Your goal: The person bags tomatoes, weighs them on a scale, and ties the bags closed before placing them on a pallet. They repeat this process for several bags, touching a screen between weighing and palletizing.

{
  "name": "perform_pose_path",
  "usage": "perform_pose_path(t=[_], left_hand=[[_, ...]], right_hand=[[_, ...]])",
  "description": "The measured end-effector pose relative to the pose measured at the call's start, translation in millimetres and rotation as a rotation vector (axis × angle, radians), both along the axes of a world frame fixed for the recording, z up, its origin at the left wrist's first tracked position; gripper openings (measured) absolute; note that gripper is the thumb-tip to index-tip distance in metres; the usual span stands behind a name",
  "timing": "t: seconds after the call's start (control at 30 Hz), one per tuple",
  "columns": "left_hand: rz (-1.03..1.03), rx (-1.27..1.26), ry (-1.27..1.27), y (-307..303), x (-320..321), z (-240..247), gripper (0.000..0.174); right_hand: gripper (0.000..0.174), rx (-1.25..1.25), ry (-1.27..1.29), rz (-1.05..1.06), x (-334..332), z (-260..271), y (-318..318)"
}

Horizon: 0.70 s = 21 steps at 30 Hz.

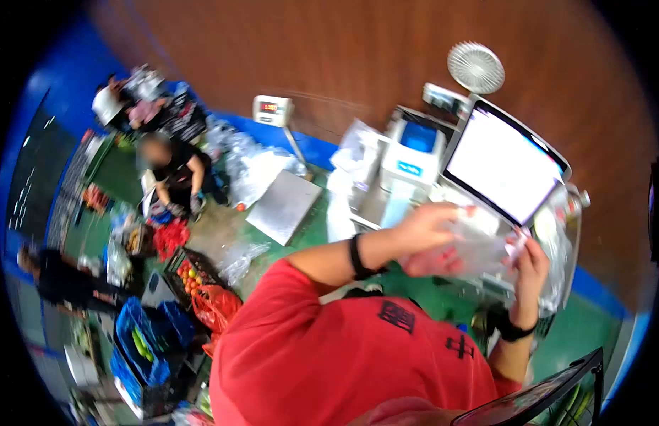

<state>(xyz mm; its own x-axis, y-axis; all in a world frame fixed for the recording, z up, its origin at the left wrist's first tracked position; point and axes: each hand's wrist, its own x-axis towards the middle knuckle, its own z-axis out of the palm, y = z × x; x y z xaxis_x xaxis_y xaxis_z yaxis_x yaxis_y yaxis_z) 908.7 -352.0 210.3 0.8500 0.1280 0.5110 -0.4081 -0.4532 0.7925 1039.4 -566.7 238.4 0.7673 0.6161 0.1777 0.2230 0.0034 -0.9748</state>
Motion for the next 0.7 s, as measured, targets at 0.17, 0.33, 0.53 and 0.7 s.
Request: perform_pose_path(t=[0.17, 0.33, 0.53, 0.7], left_hand=[[-0.137, -0.068, -0.040, -2.7, 58.2, 0.2, 0.064], [-0.255, -0.226, 0.099, -16.2, 92.1, -9.4, 0.057], [-0.060, 0.079, 0.072, -9.8, 112.0, -29.5, 0.031], [0.024, -0.733, 0.722, 47.5, 40.9, -133.4, 0.029]], right_hand=[[0.027, -0.055, -0.011, 0.091, 34.9, -11.8, 19.4], [0.018, -0.137, 0.110, 0.222, 66.9, -22.9, 55.4], [0.011, -0.065, -0.008, 0.196, 107.7, -45.9, 52.8], [0.010, -0.470, -0.344, -0.161, 197.6, -205.0, 3.6]])
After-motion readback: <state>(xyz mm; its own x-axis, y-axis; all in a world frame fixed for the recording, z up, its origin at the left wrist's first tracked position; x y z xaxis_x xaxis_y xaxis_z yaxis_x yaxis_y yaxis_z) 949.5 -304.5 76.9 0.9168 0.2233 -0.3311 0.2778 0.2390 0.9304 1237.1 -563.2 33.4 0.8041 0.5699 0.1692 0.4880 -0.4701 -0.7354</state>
